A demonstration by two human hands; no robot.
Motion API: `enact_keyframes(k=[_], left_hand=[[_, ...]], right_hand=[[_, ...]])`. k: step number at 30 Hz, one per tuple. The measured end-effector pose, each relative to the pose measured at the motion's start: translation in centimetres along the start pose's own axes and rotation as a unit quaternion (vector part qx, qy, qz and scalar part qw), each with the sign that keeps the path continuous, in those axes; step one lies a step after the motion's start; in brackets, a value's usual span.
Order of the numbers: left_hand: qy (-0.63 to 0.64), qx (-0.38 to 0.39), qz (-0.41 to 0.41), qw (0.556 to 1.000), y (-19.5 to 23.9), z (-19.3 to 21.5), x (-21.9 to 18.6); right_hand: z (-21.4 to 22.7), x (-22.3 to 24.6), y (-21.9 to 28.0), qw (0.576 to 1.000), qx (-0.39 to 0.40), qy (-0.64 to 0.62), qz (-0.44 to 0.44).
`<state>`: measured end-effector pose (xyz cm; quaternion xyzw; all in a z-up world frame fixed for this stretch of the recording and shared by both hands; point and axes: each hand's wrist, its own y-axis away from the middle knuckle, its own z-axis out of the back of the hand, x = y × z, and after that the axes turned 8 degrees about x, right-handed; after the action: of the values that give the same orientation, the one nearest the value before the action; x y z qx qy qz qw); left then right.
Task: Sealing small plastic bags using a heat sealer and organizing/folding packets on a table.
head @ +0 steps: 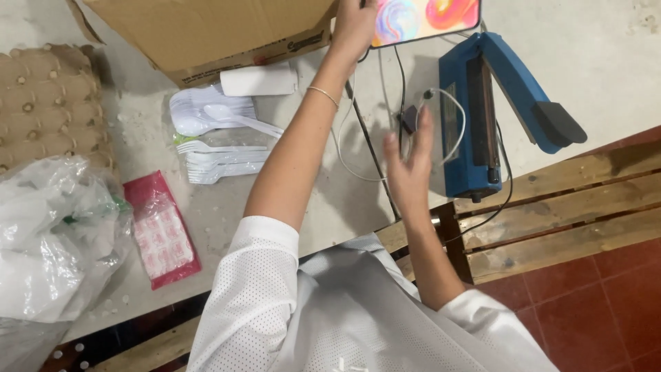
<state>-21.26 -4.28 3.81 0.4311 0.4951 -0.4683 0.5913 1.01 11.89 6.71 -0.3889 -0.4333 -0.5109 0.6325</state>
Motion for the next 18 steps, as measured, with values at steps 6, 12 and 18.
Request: enact_keyframes(k=[6,12,18], left_hand=[[0.11,-0.031,-0.052,0.992,2.7,-0.9,0.8],[0.164,-0.029,-0.079,0.983,2.5,-0.5,3.5],[0.077,0.07,-0.111,0.988,5.8,1.8,2.4]], right_hand=[[-2.0,-3.2,-3.9,0.974,-0.013,-0.192,0.122],[-4.3,-6.1,-13.4,0.94,0.035,-0.309,0.142],[-4.8,-6.9,-15.9,0.893,0.051,-0.409,0.18]])
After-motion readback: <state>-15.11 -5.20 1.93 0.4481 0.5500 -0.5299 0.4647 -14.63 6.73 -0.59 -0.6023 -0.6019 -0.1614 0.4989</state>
